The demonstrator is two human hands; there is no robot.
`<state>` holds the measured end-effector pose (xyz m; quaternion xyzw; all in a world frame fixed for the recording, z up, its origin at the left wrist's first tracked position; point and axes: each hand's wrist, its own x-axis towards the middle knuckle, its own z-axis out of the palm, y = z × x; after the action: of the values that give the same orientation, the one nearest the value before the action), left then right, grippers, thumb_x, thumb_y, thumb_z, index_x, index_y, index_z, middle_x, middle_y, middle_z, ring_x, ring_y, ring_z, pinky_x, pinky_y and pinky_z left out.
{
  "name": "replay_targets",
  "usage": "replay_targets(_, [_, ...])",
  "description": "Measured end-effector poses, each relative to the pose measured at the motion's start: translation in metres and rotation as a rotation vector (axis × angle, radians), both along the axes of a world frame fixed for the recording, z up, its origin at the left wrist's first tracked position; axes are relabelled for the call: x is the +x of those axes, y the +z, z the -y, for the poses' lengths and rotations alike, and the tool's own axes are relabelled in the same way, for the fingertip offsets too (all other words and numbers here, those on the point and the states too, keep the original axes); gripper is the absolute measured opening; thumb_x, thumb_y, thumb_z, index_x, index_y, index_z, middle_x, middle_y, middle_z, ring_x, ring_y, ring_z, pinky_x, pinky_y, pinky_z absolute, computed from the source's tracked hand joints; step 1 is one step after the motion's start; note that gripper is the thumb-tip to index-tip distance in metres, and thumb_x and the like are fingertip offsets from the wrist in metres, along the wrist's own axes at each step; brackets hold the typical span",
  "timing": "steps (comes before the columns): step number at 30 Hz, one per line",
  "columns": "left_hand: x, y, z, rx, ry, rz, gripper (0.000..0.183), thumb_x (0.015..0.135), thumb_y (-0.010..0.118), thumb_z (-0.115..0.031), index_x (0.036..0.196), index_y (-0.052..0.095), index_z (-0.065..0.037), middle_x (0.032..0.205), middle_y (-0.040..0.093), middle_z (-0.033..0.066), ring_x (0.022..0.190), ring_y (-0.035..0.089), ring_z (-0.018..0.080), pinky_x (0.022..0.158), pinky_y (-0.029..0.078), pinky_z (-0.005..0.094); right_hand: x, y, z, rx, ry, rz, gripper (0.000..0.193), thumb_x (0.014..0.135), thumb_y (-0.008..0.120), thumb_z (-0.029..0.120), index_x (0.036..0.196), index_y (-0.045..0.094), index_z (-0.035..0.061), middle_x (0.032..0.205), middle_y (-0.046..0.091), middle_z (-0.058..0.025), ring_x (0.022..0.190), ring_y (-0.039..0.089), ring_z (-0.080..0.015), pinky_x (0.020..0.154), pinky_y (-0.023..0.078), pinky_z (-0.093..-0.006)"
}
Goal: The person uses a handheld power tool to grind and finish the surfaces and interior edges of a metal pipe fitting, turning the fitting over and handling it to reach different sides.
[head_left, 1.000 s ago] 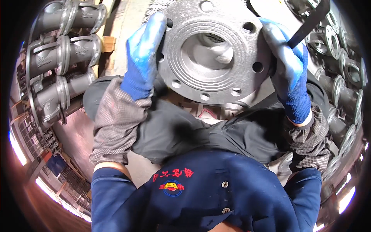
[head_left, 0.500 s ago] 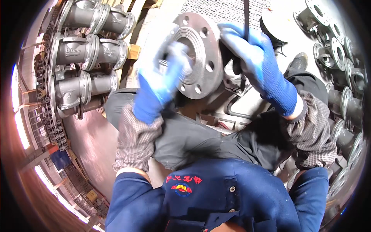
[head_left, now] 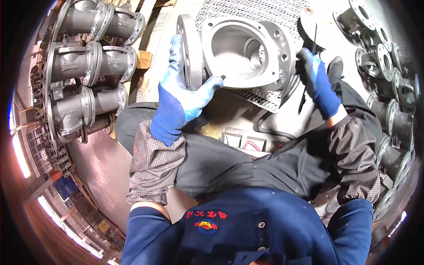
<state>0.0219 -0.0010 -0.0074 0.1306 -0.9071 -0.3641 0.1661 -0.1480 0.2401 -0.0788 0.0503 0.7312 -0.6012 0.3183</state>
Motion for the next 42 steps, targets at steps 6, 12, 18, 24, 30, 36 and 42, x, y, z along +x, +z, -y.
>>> replay_targets(6, [-0.015, 0.001, -0.001, -0.086, -0.029, -0.089, 0.081, 0.064, 0.082, -0.010, 0.130, 0.040, 0.012, 0.135, 0.043, 0.0260, 0.123, 0.046, 0.0248, 0.102, 0.036, 0.0323, 0.013, -0.086, -0.003, 0.014, 0.401, -0.578, 0.025, 0.088, 0.054, 0.012, 0.109, 0.055, -0.0011, 0.092, 0.063, -0.0098, 0.080, 0.063, -0.0171, 0.069, 0.051, -0.0281])
replay_targets(12, [-0.028, 0.005, -0.001, 0.010, 0.032, -0.019, 0.084, 0.063, 0.081, -0.008, 0.133, 0.038, 0.010, 0.142, 0.036, 0.0220, 0.128, 0.040, 0.0238, 0.105, 0.033, 0.0324, 0.023, -0.044, 0.020, -0.489, -0.274, 0.404, 0.035, 0.098, 0.039, 0.023, 0.124, 0.047, 0.0024, 0.114, 0.059, -0.0117, 0.098, 0.060, -0.0177, 0.084, 0.051, -0.0312])
replay_targets(18, [-0.010, 0.003, 0.009, 0.149, -0.041, 0.062, 0.094, 0.061, 0.079, -0.009, 0.138, 0.028, 0.010, 0.144, 0.033, 0.0227, 0.133, 0.033, 0.0285, 0.110, 0.026, 0.0362, 0.034, -0.051, 0.006, -0.233, 0.054, 0.070, 0.025, 0.093, 0.046, 0.007, 0.114, 0.051, -0.0044, 0.101, 0.062, -0.0107, 0.085, 0.063, -0.0185, 0.074, 0.052, -0.0294])
replay_targets(24, [0.002, 0.000, 0.017, 0.636, 0.141, -0.051, 0.054, 0.090, 0.055, -0.012, 0.137, 0.035, 0.007, 0.137, 0.042, 0.0175, 0.123, 0.044, 0.0229, 0.103, 0.035, 0.0338, 0.040, -0.042, 0.020, -0.221, 0.197, -0.352, 0.023, 0.092, 0.047, 0.011, 0.103, 0.055, -0.0071, 0.086, 0.063, -0.0118, 0.074, 0.062, -0.0168, 0.066, 0.051, -0.0291])
replay_targets(30, [0.011, -0.018, 0.034, 0.565, 0.225, -0.021, 0.033, 0.099, 0.043, -0.016, 0.119, 0.053, 0.007, 0.112, 0.059, 0.0135, 0.099, 0.058, 0.0170, 0.087, 0.047, 0.0286, 0.037, -0.024, 0.042, -0.218, 0.111, -0.226, 0.031, 0.098, 0.039, 0.019, 0.112, 0.055, -0.0036, 0.095, 0.063, -0.0065, 0.083, 0.060, -0.0136, 0.071, 0.050, -0.0274])
replay_targets(36, [0.016, -0.042, 0.040, 0.531, 0.233, -0.178, 0.025, 0.097, 0.043, -0.005, 0.115, 0.054, 0.008, 0.102, 0.061, 0.0126, 0.087, 0.061, 0.0189, 0.079, 0.050, 0.0276, 0.020, -0.051, 0.050, -0.074, 0.318, -0.776, 0.038, 0.098, 0.038, 0.012, 0.133, 0.041, -0.0032, 0.111, 0.062, -0.0157, 0.098, 0.060, -0.0182, 0.086, 0.047, -0.0285])
replay_targets(42, [0.004, -0.005, 0.017, 1.097, 0.412, -0.239, 0.033, 0.102, 0.032, -0.020, 0.112, 0.054, 0.003, 0.100, 0.061, 0.0098, 0.088, 0.063, 0.0154, 0.074, 0.051, 0.0249, 0.011, -0.032, 0.062, 0.067, 0.353, -0.943, 0.037, 0.094, 0.048, 0.022, 0.115, 0.054, -0.0071, 0.091, 0.065, -0.0138, 0.080, 0.063, -0.0227, 0.074, 0.049, -0.0306])
